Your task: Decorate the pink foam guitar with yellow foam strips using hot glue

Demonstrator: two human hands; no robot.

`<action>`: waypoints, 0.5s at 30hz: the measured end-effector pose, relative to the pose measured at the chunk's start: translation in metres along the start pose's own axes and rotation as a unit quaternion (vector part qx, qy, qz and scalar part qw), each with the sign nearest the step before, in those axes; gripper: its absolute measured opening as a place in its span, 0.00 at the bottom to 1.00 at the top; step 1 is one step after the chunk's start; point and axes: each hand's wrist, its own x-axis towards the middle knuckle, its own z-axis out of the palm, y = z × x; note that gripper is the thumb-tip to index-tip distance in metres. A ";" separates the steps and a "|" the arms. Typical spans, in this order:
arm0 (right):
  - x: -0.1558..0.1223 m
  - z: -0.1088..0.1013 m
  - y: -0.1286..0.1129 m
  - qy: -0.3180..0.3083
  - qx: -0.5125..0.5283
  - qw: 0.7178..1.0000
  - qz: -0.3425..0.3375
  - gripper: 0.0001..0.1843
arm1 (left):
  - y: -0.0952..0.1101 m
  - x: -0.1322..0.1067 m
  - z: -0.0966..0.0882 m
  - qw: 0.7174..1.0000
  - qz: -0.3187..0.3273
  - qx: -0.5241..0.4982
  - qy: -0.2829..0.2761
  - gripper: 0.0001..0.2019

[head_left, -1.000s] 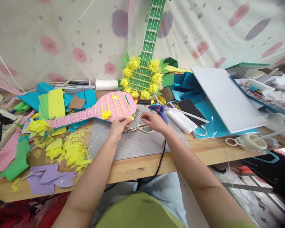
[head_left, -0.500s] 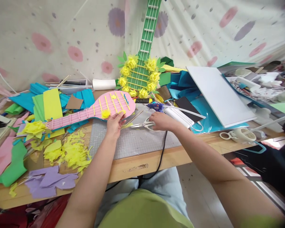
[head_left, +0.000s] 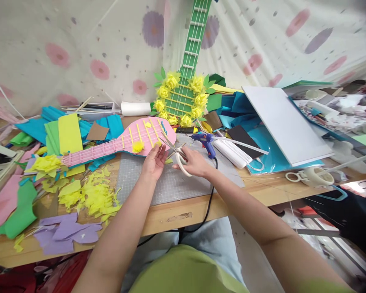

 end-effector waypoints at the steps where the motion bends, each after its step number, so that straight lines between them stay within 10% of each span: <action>1: 0.002 0.004 -0.004 -0.001 -0.006 1.000 -0.001 0.26 | 0.000 0.001 0.000 1.000 0.000 -0.007 -0.003 0.03; 15: 0.005 0.002 -0.024 -0.039 -0.046 0.998 0.033 0.31 | -0.002 0.007 -0.006 0.999 0.006 0.038 0.004 0.04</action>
